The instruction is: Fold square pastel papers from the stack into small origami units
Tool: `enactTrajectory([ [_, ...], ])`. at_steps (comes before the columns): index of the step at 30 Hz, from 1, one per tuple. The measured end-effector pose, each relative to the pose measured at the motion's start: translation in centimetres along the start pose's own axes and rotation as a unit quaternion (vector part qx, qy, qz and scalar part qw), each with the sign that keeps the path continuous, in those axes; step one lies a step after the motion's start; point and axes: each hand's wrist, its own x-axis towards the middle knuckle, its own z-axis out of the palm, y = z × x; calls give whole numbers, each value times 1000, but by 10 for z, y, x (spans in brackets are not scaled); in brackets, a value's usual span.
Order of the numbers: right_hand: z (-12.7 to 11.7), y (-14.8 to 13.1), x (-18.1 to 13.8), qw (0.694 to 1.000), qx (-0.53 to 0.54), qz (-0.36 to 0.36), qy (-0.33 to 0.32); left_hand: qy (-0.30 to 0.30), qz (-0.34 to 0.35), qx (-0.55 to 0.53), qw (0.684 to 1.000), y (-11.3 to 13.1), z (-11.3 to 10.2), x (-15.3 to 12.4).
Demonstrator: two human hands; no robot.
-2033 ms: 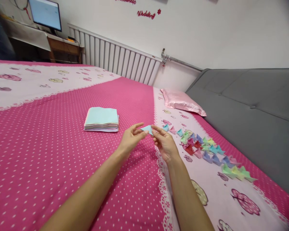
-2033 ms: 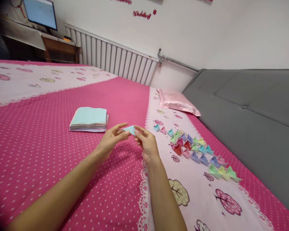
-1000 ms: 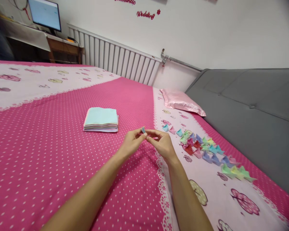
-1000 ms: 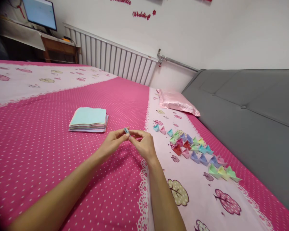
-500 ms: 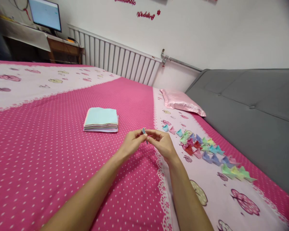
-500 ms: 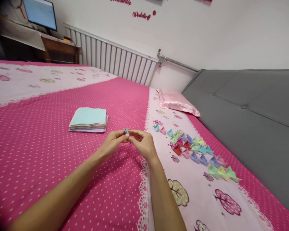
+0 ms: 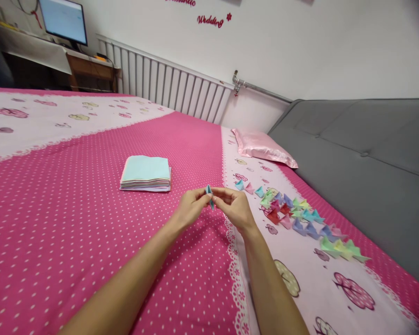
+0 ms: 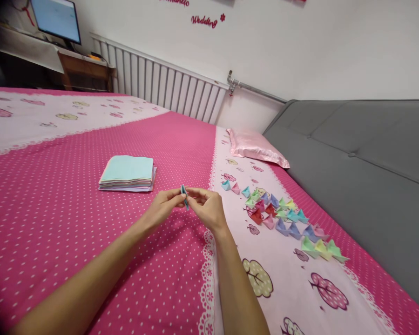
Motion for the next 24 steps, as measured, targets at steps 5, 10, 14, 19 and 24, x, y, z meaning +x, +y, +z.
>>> enactTrajectory([
  [5,4,-1,-1,993,-95,-46,46,37,10,37,999,-1,4,0],
  [10,7,2,-1,995,-75,-52,44,81,-25,-59,995,-1,8,3],
  [14,4,5,2,998,-13,-54,43,71,-56,-160,983,8,8,0],
  [19,2,5,3,996,-12,-73,50,52,-75,-229,969,17,5,-4],
  [24,1,2,2,993,-61,-77,62,48,-105,-287,951,19,4,-3],
])
